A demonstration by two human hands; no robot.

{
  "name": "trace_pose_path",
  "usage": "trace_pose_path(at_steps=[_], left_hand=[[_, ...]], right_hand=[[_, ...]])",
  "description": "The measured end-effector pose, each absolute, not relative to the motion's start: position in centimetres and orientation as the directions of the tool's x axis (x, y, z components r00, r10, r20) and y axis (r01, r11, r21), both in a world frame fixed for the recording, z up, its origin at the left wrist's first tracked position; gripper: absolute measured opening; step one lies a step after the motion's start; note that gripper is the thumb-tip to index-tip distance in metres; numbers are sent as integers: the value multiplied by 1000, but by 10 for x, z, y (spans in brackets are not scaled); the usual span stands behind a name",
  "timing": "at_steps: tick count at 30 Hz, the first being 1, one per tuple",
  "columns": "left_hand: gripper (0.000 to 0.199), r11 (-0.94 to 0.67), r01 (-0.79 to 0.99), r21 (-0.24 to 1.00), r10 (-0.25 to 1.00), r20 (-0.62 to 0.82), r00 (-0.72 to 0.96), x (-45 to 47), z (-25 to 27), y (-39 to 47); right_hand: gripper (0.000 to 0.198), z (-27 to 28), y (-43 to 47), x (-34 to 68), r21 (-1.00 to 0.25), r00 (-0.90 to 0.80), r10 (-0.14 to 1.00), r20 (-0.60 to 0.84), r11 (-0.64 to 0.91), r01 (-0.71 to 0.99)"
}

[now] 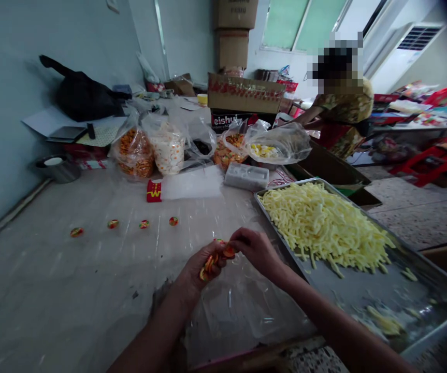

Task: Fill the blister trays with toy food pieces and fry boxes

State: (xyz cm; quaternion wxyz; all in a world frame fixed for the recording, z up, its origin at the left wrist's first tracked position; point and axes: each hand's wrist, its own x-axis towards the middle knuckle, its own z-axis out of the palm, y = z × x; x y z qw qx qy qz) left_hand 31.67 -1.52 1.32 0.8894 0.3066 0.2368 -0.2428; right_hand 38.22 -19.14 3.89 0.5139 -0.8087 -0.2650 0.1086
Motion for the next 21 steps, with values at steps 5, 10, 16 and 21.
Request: trace_pose_path(at_steps=[5,10,16,21], left_hand=[[22,743,458,487,-93,-603,792,311,27,18],[26,704,432,564,14,-619,785,304,37,53],[27,714,346,608,127,-599,791,277,37,93],[28,750,289,595,160,-586,794,269,37,95]], right_hand=[[21,30,-139,436,-952,841,537,68,-217,215],[17,6,-73,494,-716,860,508,50,-582,386],[11,-10,-42,506,-489,819,573,20,-709,508],[17,7,-62,483,-396,754,655,52,-680,617]])
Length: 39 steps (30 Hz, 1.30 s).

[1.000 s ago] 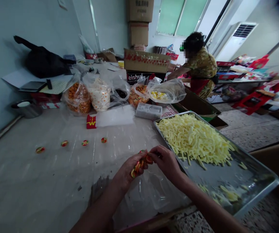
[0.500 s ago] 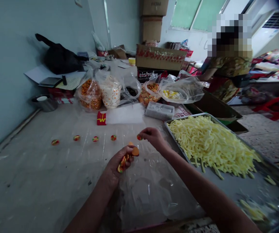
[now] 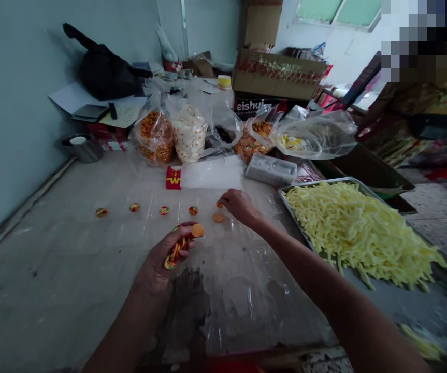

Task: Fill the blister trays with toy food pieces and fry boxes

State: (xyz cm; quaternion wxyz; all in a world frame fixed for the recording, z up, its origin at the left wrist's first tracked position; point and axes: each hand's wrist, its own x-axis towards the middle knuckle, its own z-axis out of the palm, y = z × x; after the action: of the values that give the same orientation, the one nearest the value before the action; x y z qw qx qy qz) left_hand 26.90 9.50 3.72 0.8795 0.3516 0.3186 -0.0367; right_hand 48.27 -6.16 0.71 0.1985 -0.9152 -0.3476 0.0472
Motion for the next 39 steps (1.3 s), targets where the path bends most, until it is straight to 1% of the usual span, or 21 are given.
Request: trace_pose_path(at_steps=[2,4,7,9,13,15,17,18,21,23,24,26,27,29,30,31,32,34,36,37,39], left_hand=[[30,774,277,569,141,-581,801,271,34,90],[29,787,267,557,129,-571,811,274,29,85],[26,788,262,557,117,-554,824,278,23,80],[26,769,267,581,135,-556,820,278,24,78],[28,704,277,654,225,-576,786,281,30,77],[29,672,272,689,237,-548,802,288,33,72],[32,650,262,713,230,-513,827,300,33,63],[32,645,258,720,225,-501,836,308,33,57],[31,621,252,742,215,-471,855,334,33,38],[32,603,247,759,214,-452,866,347,33,28],[34,597,245,763,213,-446,869,353,33,26],[39,594,247,765,210,-444,871,360,32,22],[40,587,249,770,215,-445,870,363,33,21],[39,545,256,798,237,-441,866,367,33,16],[37,519,263,814,242,-435,867,369,33,12],[36,497,270,825,234,-427,873,371,33,7],[35,484,280,829,213,-422,881,373,33,1],[35,493,321,809,140,-438,888,376,30,-12],[36,514,375,772,76,-476,876,378,27,-23],[35,531,408,743,51,-508,860,378,26,-27],[31,581,459,673,14,-571,821,380,24,-33]], right_hand=[[27,12,-69,465,-323,776,630,40,-727,607],[35,13,-69,447,-237,801,597,-34,-784,574],[31,6,-58,427,-180,816,566,-117,-820,544],[24,3,-52,422,-226,833,545,-96,-827,515],[16,5,-75,431,-486,851,526,-1,-744,459],[16,9,-101,442,-500,863,496,98,-725,474],[20,12,-128,456,-394,857,487,167,-764,511],[23,12,-139,463,-322,840,517,166,-776,542],[29,8,-155,478,-129,714,697,68,-703,699],[29,4,-156,481,-58,606,795,19,-604,795],[29,3,-155,481,-54,578,816,11,-576,815],[33,4,-154,480,-145,614,788,45,-603,784],[35,6,-155,478,-251,676,731,90,-640,726],[32,12,-157,472,-554,815,560,151,-635,539],[31,14,-159,467,-704,860,494,127,-566,429],[32,17,-162,461,-823,880,470,73,-471,319],[36,18,-166,454,-902,876,482,5,-377,212],[41,18,-177,441,-966,843,526,-114,-257,30],[40,15,-194,435,-969,859,484,-165,-242,-50],[38,13,-204,435,-963,892,427,-149,-266,-34],[31,9,-224,445,-922,957,286,-44,-380,71]])
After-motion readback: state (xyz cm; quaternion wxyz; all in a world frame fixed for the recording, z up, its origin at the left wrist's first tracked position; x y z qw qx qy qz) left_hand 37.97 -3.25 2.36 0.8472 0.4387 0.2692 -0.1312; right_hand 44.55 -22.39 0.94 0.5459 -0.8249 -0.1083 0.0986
